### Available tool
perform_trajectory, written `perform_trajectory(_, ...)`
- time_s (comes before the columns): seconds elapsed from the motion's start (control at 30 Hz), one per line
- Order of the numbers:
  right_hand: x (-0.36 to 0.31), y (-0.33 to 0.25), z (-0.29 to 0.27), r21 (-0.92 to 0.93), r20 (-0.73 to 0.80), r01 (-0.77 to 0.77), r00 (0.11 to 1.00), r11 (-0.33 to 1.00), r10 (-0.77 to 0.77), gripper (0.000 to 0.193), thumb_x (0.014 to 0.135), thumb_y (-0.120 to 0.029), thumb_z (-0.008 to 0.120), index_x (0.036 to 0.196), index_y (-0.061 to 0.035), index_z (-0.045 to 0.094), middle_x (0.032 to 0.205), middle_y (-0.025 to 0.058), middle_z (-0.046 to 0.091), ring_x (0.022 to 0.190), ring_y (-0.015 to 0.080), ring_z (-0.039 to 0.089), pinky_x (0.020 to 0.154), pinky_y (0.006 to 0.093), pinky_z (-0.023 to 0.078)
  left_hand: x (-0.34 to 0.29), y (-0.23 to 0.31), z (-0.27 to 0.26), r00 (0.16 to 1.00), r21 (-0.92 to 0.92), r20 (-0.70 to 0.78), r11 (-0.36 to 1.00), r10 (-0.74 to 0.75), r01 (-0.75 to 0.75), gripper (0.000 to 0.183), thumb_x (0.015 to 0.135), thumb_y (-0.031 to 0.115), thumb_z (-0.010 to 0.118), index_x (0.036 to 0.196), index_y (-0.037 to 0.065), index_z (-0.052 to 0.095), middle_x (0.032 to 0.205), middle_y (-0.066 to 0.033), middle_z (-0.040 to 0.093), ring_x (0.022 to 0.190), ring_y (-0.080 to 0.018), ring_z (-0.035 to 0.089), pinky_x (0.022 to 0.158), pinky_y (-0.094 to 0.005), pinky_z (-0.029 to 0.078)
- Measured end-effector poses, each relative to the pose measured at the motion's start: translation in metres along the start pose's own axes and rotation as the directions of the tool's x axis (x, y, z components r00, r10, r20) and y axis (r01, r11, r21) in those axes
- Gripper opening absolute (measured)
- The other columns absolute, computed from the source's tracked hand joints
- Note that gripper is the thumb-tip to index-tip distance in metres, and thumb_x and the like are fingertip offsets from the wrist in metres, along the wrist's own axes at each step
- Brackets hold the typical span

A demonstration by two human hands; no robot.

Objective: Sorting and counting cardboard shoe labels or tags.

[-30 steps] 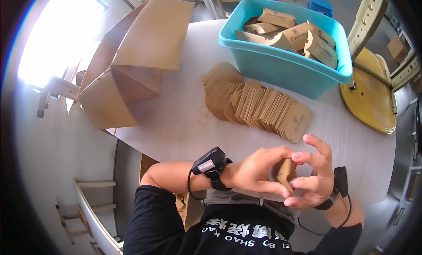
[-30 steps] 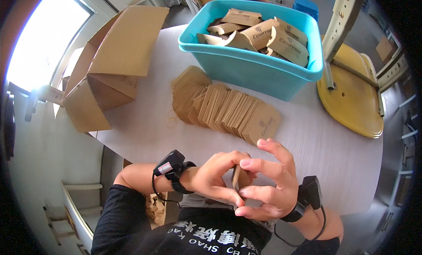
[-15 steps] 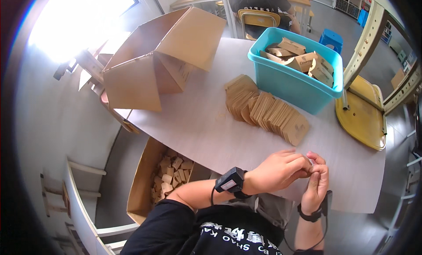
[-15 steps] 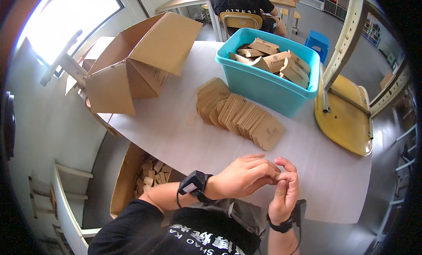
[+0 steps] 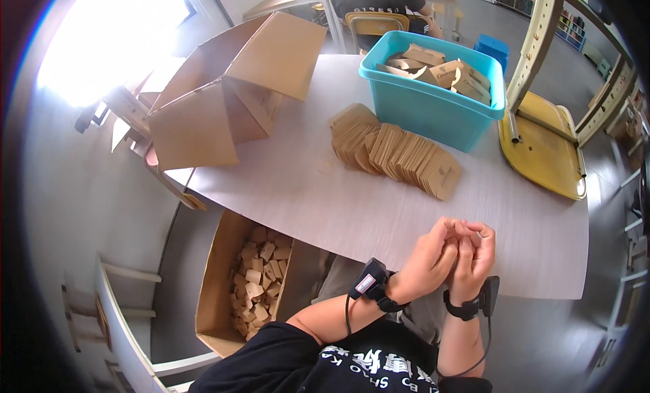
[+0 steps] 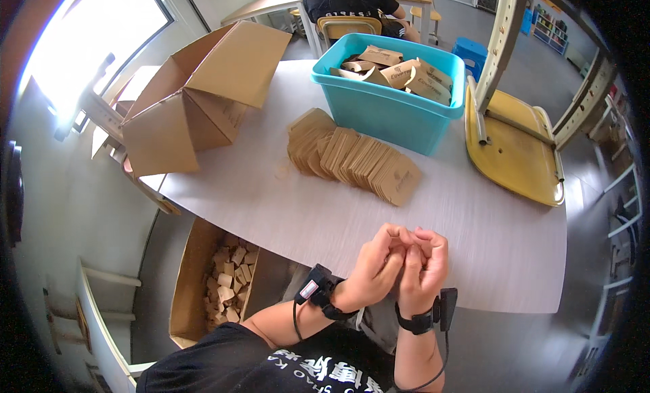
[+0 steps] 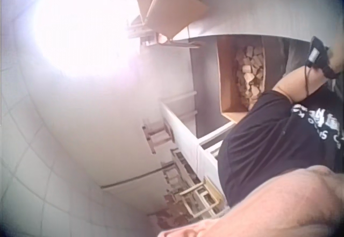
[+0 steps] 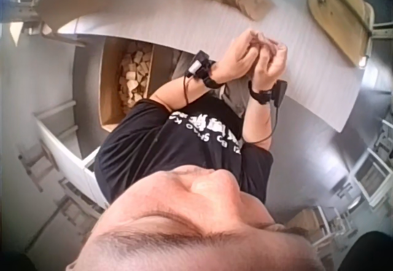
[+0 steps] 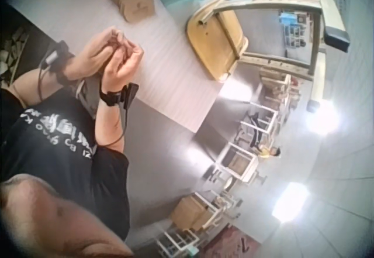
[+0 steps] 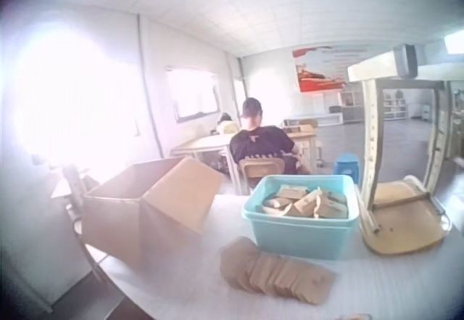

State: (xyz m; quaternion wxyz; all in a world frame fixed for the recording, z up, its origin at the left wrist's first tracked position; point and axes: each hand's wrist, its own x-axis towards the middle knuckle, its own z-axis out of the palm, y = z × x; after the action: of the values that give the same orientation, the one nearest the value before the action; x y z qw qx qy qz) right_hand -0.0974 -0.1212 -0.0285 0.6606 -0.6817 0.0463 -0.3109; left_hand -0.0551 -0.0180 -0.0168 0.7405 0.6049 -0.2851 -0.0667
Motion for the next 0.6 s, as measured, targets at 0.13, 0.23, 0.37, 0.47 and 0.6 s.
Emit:
perform_trajectory(0.13, 0.001, -0.014, -0.001, -0.179, 0.043, 0.031, 0.999, 0.983, -0.023, 0.025, 0.107, -0.011, 0.047, 0.129, 0.0001, 0.055, 0.108, 0.0132, 0.074, 0.095, 0.0182, 0.070, 0.089, 0.0318, 0.053, 0.000, 0.004, -0.007, 0.999, 0.099, 0.048, 0.995, -0.023, 0.018, 0.022, 0.103, -0.003, 0.043, 0.125, -0.002, 0.048, 0.106, -0.0142, 0.070, 0.095, -0.0184, 0.070, 0.083, -0.0313, 0.054)
perform_trajectory(0.23, 0.010, -0.012, -0.013, -0.285, 0.111, 0.060, 0.993, 0.957, -0.029, 0.029, 0.108, -0.015, 0.048, 0.132, 0.0002, 0.054, 0.113, 0.0150, 0.074, 0.101, 0.0219, 0.071, 0.092, 0.0341, 0.053, 0.008, 0.002, -0.011, 0.982, -0.175, 0.182, 0.981, -0.052, 0.085, 0.028, 0.105, 0.002, 0.046, 0.132, -0.002, 0.046, 0.121, -0.0196, 0.066, 0.107, -0.0208, 0.068, 0.090, -0.0354, 0.054)
perform_trajectory(0.37, 0.025, -0.017, -0.019, -0.196, 0.080, -0.019, 0.996, 0.980, 0.036, 0.032, 0.108, -0.019, 0.051, 0.133, 0.0005, 0.054, 0.118, 0.0167, 0.072, 0.109, 0.0239, 0.068, 0.096, 0.0374, 0.052, 0.022, 0.011, -0.026, 0.899, -0.133, 0.421, 0.972, -0.120, 0.193, 0.038, 0.105, 0.007, 0.053, 0.140, -0.001, 0.043, 0.134, -0.0224, 0.058, 0.121, -0.0273, 0.062, 0.100, -0.0403, 0.050)
perform_trajectory(0.47, 0.033, -0.015, -0.032, -0.324, 0.141, 0.081, 0.989, 0.942, -0.036, 0.034, 0.106, -0.023, 0.054, 0.130, 0.0010, 0.055, 0.124, 0.0185, 0.070, 0.121, 0.0278, 0.063, 0.101, 0.0409, 0.049, 0.021, 0.008, -0.028, 0.762, 0.220, 0.618, 0.973, -0.196, 0.071, 0.048, 0.103, 0.011, 0.058, 0.147, -0.001, 0.040, 0.139, -0.0226, 0.054, 0.131, -0.0344, 0.053, 0.109, -0.0429, 0.043)
perform_trajectory(0.6, 0.043, -0.033, -0.042, -0.391, 0.189, 0.469, 0.883, 0.792, -0.429, 0.029, 0.104, -0.031, 0.060, 0.102, -0.0033, 0.069, 0.128, 0.0191, 0.069, 0.130, 0.0413, 0.057, 0.105, 0.0499, 0.047, 0.023, 0.003, -0.017, 0.846, 0.149, 0.526, 0.989, -0.083, 0.005, 0.053, 0.101, 0.011, 0.061, 0.147, -0.002, 0.040, 0.136, -0.0218, 0.054, 0.130, -0.0394, 0.053, 0.109, -0.0430, 0.042)
